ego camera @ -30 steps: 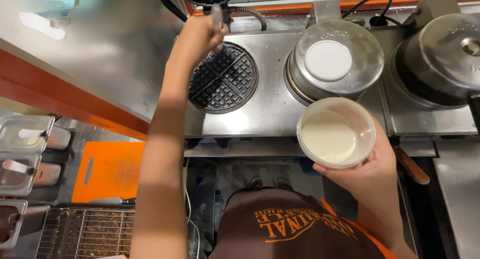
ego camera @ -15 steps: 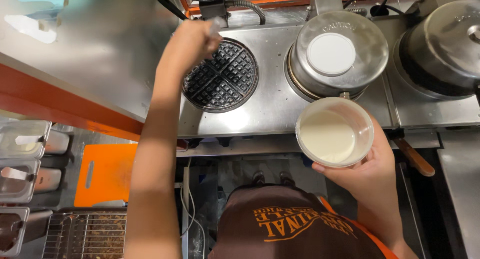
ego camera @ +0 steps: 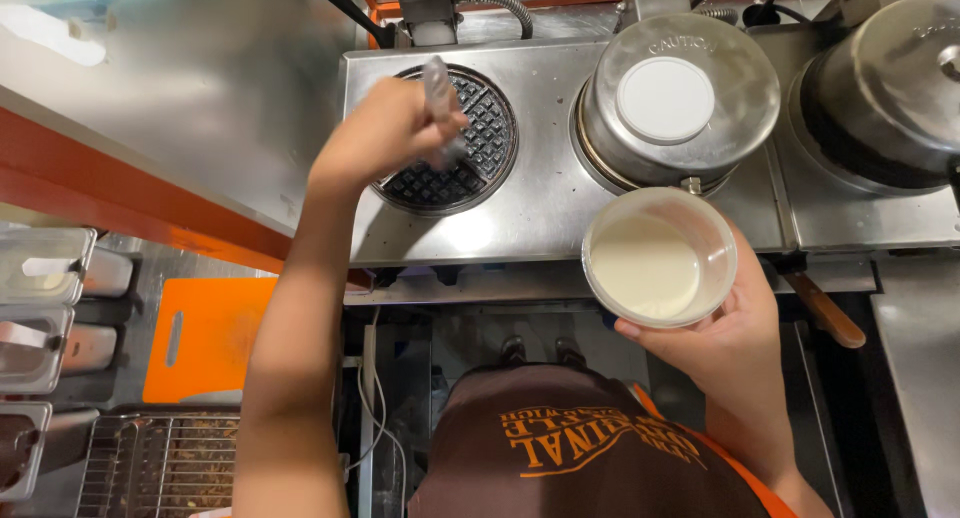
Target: The person cleans a waffle iron with a brush and liquid from a cup, then puts on a plastic glove and wipes down a nearby surface with a white cloth.
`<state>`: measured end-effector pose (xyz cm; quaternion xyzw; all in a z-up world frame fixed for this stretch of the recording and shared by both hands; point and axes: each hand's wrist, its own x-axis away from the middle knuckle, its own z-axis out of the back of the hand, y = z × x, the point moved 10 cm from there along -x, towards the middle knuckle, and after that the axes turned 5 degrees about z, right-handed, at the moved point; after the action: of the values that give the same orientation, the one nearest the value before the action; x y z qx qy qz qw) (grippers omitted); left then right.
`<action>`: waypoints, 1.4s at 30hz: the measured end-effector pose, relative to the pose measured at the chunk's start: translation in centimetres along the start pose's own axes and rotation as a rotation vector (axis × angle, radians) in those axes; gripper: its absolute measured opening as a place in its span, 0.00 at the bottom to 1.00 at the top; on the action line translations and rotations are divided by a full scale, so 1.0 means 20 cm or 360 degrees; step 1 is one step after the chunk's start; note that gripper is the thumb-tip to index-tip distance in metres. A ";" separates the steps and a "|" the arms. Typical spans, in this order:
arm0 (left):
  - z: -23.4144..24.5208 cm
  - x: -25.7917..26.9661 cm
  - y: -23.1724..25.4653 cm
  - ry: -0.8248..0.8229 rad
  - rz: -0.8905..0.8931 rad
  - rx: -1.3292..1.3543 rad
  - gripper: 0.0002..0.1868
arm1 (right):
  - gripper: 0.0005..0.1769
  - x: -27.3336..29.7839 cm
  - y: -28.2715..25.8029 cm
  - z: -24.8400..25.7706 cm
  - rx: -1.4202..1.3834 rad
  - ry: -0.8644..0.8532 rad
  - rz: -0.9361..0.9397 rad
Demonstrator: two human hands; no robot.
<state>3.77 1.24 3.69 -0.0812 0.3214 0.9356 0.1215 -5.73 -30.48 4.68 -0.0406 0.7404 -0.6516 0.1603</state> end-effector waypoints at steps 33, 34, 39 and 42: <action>0.04 -0.32 0.13 0.0902 -0.0573 -0.0690 0.14 | 0.50 0.01 -0.04 0.23 0.0126 0.0090 -0.0054; -0.09 -0.38 0.14 0.0567 -0.0657 -0.0915 0.11 | 0.50 0.01 -0.04 0.24 0.0132 0.0087 -0.0068; 0.24 -0.32 0.30 0.1091 -0.0987 -0.1009 0.15 | 0.49 0.00 -0.09 0.29 0.0277 0.0077 0.0080; 0.31 -0.30 0.41 0.1259 -0.1007 -0.1029 0.12 | 0.50 -0.01 -0.07 0.29 0.0269 0.0082 0.0005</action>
<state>6.81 -2.26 14.62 -0.5477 0.0017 0.8032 0.2344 -4.12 -36.11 5.49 -0.0092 0.6867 -0.7122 0.1450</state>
